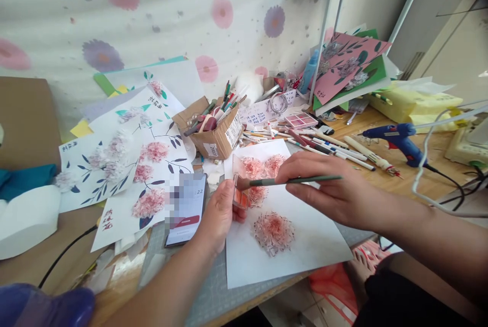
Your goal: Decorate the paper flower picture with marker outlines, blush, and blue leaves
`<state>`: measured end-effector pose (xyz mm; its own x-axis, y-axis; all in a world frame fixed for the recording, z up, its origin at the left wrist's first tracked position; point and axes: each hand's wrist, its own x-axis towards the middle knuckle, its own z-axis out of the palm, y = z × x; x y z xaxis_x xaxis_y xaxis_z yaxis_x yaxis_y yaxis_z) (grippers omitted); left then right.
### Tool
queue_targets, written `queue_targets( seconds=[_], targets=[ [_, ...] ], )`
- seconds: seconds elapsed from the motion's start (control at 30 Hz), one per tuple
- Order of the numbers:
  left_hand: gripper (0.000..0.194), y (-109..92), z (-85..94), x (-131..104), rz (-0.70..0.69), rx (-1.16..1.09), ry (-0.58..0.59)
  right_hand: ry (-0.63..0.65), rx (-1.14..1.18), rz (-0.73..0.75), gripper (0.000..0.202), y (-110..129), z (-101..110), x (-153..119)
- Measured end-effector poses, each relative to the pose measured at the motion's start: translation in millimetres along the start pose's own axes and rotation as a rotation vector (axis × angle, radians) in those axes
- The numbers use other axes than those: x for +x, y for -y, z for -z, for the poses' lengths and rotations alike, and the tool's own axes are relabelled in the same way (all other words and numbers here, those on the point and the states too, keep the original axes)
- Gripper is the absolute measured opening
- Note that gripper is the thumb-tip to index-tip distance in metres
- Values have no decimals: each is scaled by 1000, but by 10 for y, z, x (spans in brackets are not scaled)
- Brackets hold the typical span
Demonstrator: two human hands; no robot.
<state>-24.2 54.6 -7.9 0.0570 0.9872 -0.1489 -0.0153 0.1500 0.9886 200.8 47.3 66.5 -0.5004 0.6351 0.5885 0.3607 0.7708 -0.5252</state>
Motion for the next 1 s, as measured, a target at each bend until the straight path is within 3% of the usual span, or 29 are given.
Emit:
queue_targets(
  seconds=[0.13, 0.27, 0.63, 1.0],
  targets=[
    [51, 13, 3, 5, 3, -5, -5, -45, -17, -5, 14, -9, -5, 10],
    [52, 17, 6, 7, 3, -8, 1, 60, -27, 33, 15, -3, -1, 12],
    [50, 47, 14, 24, 0, -15, 8, 32, -1, 46, 15, 1, 21, -6],
    [54, 10, -6, 15, 23, -8, -3, 114, -18, 90, 15, -6, 29, -10]
  ],
)
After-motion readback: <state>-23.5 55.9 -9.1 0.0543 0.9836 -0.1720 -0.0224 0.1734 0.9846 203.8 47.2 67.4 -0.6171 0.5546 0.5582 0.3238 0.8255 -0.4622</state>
